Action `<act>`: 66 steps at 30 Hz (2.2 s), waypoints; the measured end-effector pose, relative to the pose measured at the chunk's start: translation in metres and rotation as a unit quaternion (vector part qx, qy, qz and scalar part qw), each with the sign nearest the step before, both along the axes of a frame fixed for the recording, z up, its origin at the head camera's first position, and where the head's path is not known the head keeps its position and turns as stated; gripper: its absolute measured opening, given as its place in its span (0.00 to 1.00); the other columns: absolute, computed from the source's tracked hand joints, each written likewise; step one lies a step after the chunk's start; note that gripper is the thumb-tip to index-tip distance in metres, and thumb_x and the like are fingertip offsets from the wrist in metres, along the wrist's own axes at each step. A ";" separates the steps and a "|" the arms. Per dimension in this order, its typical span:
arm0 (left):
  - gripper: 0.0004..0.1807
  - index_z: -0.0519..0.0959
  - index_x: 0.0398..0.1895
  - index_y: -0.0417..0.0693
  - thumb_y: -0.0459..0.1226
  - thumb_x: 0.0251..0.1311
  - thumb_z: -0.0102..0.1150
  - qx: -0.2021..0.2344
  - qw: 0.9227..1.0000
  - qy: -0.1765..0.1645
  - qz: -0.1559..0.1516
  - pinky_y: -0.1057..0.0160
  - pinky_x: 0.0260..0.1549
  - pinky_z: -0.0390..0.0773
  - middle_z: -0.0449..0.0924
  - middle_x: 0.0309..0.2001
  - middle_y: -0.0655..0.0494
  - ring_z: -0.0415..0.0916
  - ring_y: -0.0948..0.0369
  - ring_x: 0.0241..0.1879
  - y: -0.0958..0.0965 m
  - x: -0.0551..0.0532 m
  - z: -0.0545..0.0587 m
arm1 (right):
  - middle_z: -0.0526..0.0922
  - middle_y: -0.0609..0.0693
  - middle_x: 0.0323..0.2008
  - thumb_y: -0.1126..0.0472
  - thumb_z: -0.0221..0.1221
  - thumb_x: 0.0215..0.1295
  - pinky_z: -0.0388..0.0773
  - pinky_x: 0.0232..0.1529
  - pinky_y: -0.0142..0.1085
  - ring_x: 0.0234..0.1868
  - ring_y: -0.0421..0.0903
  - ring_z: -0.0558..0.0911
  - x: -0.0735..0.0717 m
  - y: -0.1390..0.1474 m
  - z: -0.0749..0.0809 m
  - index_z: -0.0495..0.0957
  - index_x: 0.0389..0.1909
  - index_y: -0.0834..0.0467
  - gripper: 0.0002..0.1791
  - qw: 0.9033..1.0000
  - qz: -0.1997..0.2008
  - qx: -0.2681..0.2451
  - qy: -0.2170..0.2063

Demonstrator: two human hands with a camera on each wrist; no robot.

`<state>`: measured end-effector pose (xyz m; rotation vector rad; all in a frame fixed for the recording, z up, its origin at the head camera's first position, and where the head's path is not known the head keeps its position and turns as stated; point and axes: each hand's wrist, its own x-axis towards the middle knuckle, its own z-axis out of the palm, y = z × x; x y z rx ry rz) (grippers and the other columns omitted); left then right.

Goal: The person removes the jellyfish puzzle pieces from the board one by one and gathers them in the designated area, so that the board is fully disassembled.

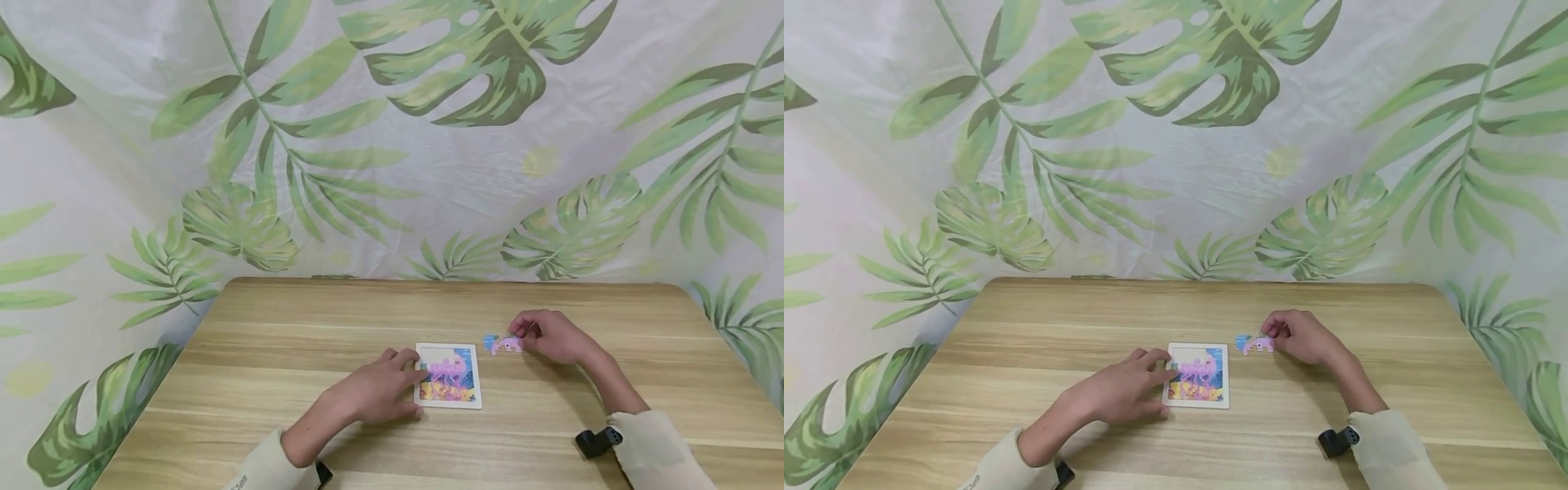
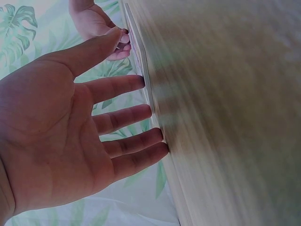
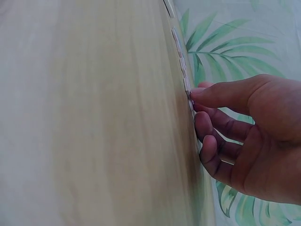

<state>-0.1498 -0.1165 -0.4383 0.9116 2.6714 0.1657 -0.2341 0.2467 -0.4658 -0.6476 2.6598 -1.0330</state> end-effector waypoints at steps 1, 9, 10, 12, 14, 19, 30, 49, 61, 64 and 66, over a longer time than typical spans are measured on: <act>0.35 0.74 0.78 0.55 0.58 0.73 0.64 0.000 1.000 0.001 0.000 0.47 0.71 0.78 0.66 0.80 0.49 0.66 0.46 0.77 0.000 0.000 0.000 | 0.86 0.49 0.38 0.74 0.65 0.65 0.78 0.39 0.31 0.38 0.42 0.79 0.000 0.000 0.000 0.86 0.45 0.60 0.10 1.000 0.000 0.001 0.000; 0.35 0.75 0.77 0.55 0.57 0.73 0.64 0.000 1.000 0.003 -0.002 0.48 0.69 0.80 0.67 0.79 0.49 0.68 0.47 0.76 0.000 0.001 0.000 | 0.86 0.49 0.38 0.72 0.65 0.66 0.77 0.40 0.32 0.38 0.43 0.78 0.002 -0.002 0.000 0.85 0.45 0.60 0.09 1.000 -0.008 0.008 -0.001; 0.35 0.75 0.77 0.55 0.57 0.73 0.65 0.000 1.000 0.003 -0.002 0.48 0.68 0.80 0.67 0.79 0.49 0.68 0.47 0.76 0.000 0.001 0.001 | 0.86 0.49 0.39 0.71 0.66 0.67 0.77 0.40 0.32 0.39 0.43 0.79 0.003 -0.003 0.000 0.86 0.45 0.60 0.09 1.000 -0.009 0.010 0.002; 0.35 0.75 0.77 0.54 0.57 0.72 0.65 0.001 1.000 0.004 -0.003 0.48 0.68 0.80 0.68 0.79 0.49 0.68 0.47 0.76 0.001 0.001 0.001 | 0.87 0.49 0.39 0.70 0.66 0.67 0.78 0.41 0.32 0.39 0.43 0.79 0.004 -0.005 0.001 0.86 0.45 0.60 0.08 1.000 -0.014 0.014 0.009; 0.35 0.76 0.77 0.54 0.57 0.72 0.65 0.000 1.000 0.005 -0.003 0.48 0.67 0.81 0.68 0.78 0.49 0.69 0.47 0.75 0.001 0.001 0.000 | 0.87 0.49 0.39 0.70 0.67 0.68 0.79 0.41 0.33 0.40 0.42 0.80 0.006 -0.009 0.003 0.86 0.46 0.60 0.08 1.000 -0.017 0.017 0.018; 0.35 0.76 0.77 0.54 0.58 0.72 0.65 0.001 1.000 0.006 -0.002 0.48 0.64 0.83 0.68 0.78 0.49 0.69 0.48 0.73 0.001 0.001 0.001 | 0.87 0.49 0.38 0.67 0.67 0.70 0.80 0.41 0.33 0.40 0.41 0.81 0.012 -0.024 0.009 0.86 0.45 0.60 0.06 1.000 -0.009 0.005 0.023; 0.34 0.77 0.76 0.54 0.57 0.71 0.66 0.010 1.000 -0.001 0.002 0.47 0.64 0.83 0.69 0.77 0.49 0.69 0.47 0.74 0.001 0.001 0.003 | 0.86 0.45 0.38 0.67 0.68 0.68 0.80 0.42 0.32 0.39 0.37 0.79 0.013 -0.054 0.007 0.86 0.46 0.60 0.07 0.997 0.068 0.001 0.039; 0.34 0.77 0.76 0.54 0.57 0.72 0.65 0.004 1.000 -0.001 -0.004 0.48 0.65 0.82 0.69 0.77 0.49 0.70 0.47 0.73 0.000 0.001 0.003 | 0.85 0.46 0.41 0.66 0.72 0.66 0.78 0.45 0.34 0.42 0.44 0.79 0.013 -0.087 0.009 0.86 0.48 0.56 0.11 0.995 0.094 0.033 0.003; 0.35 0.76 0.76 0.54 0.58 0.72 0.66 0.004 1.000 0.003 -0.004 0.48 0.65 0.82 0.69 0.77 0.49 0.70 0.47 0.74 0.001 0.000 0.003 | 0.85 0.47 0.40 0.66 0.73 0.64 0.77 0.43 0.33 0.42 0.43 0.78 0.013 -0.084 0.008 0.87 0.51 0.58 0.15 0.997 0.072 0.012 -0.023; 0.35 0.76 0.76 0.54 0.58 0.72 0.65 0.004 1.000 0.003 -0.004 0.48 0.65 0.82 0.69 0.77 0.49 0.70 0.47 0.74 0.001 0.000 0.002 | 0.86 0.47 0.39 0.66 0.73 0.65 0.77 0.43 0.32 0.40 0.41 0.78 0.013 -0.081 0.007 0.87 0.51 0.58 0.14 0.997 0.068 0.001 -0.027; 0.35 0.76 0.76 0.54 0.58 0.72 0.65 0.005 1.000 0.003 -0.004 0.48 0.65 0.82 0.69 0.78 0.49 0.69 0.47 0.74 0.001 0.000 0.002 | 0.87 0.46 0.40 0.66 0.72 0.65 0.78 0.43 0.31 0.40 0.40 0.79 0.013 -0.081 0.008 0.88 0.51 0.58 0.14 0.997 0.068 0.000 -0.025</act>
